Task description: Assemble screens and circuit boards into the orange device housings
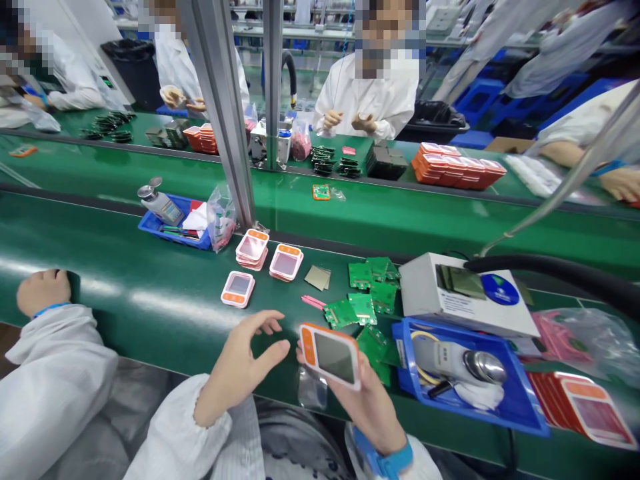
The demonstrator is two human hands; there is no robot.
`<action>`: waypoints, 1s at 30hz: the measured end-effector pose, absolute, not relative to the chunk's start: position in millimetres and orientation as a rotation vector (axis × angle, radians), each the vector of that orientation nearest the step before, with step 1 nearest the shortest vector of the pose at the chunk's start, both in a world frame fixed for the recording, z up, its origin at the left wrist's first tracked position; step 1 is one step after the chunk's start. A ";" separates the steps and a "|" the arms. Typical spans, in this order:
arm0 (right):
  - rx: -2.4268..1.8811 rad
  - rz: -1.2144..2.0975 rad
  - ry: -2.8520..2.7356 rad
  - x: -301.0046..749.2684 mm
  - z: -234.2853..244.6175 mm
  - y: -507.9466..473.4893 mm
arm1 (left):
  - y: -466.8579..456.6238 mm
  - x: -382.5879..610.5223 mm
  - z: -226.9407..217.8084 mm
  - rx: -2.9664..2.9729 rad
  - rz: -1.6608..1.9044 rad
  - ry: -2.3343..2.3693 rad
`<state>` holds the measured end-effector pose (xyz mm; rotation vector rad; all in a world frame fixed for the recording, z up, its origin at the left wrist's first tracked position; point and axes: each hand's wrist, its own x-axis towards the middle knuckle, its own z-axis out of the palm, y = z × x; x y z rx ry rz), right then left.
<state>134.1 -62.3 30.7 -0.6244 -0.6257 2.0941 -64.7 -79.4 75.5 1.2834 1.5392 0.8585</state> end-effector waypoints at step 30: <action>-0.406 2.555 0.228 99.8 30.6 -79.3 | -85.1 -33.0 62.5 1.026 1.206 1.341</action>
